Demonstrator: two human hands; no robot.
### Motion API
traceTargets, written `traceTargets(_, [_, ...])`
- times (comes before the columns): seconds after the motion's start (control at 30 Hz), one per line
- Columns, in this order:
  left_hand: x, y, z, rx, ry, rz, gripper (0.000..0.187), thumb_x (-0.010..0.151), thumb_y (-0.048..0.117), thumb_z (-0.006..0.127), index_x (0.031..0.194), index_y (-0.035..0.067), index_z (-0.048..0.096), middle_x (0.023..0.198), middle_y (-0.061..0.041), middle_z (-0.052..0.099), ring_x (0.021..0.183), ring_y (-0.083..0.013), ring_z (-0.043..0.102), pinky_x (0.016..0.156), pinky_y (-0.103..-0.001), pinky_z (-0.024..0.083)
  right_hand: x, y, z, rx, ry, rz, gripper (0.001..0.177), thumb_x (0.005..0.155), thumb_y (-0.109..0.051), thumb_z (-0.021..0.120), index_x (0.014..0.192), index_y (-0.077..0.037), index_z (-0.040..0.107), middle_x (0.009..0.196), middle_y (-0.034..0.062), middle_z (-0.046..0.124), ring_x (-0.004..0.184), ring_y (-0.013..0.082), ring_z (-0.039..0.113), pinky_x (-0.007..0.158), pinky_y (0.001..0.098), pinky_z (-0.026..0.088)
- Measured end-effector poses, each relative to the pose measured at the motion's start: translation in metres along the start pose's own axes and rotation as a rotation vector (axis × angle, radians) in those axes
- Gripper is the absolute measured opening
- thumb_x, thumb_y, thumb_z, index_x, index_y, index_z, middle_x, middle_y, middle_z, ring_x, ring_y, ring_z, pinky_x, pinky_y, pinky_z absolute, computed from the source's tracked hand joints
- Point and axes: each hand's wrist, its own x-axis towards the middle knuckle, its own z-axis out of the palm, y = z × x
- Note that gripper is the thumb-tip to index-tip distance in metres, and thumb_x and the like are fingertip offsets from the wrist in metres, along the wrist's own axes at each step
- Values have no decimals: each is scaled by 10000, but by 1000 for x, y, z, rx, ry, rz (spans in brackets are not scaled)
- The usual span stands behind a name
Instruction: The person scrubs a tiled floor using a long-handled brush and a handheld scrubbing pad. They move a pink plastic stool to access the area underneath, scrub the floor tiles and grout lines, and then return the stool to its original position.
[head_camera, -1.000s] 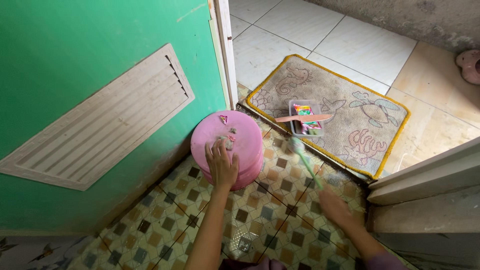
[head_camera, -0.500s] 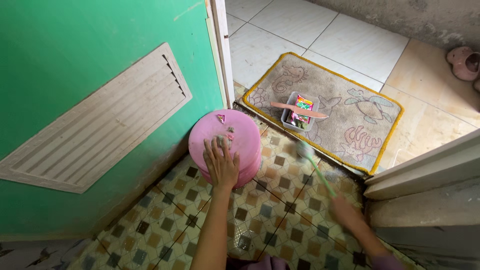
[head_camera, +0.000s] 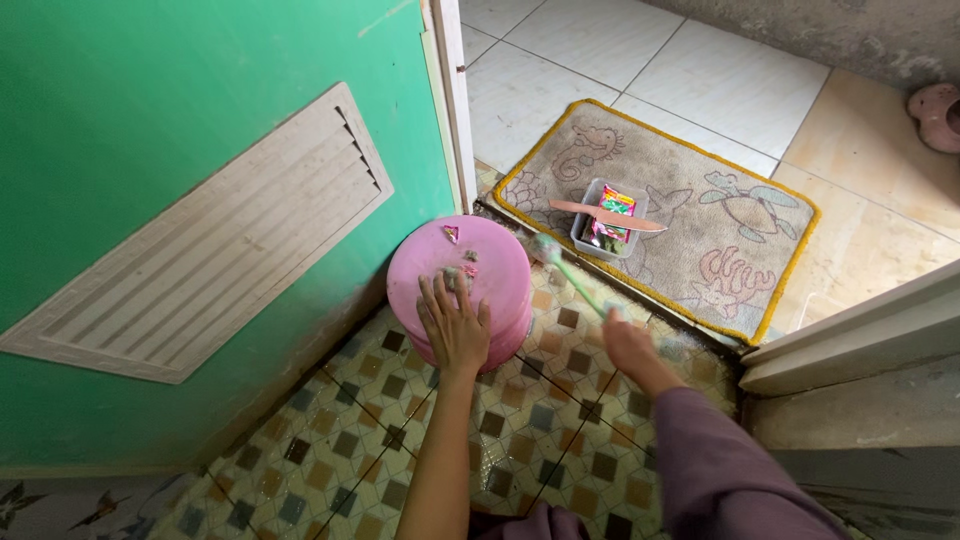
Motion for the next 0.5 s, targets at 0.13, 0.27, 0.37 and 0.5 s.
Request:
traceTargets(0.13, [-1,-3,0,-12,-10,5,699,986,471,501,1553,88,357,1572,-239,325,1532,-440,144,1212,-593,203,4,-6,14,-109,9,-47,481,1110,-377,246,1400,-26,399,731,34,612,516,161,568,416,314,517])
traceTargets(0.27, [-4,-7,1,-26,-4,11,711,983,464,500,1562,79,351,1574,-250,322,1529,-449,137,1209,-588,202,-71,95,18,155,55,133,434,1076,-444,254,1245,-127,497,880,126,691,696,284,668,608,461,560])
traceTargets(0.37, [0,-4,4,-18,35,15,713,980,465,497,1561,76,355,1565,-261,321,1521,-452,141,1200,-594,196,-154,163,21,22,51,219,377,1055,-431,335,1326,-187,432,776,143,718,557,281,665,516,472,520])
traceTargets(0.5, [-1,-1,0,23,-14,-10,694,978,452,479,1567,103,366,1577,-236,322,1535,-425,158,1212,-589,194,-185,182,24,67,-51,327,358,1099,-360,332,1278,-65,423,781,171,741,567,310,683,517,462,508])
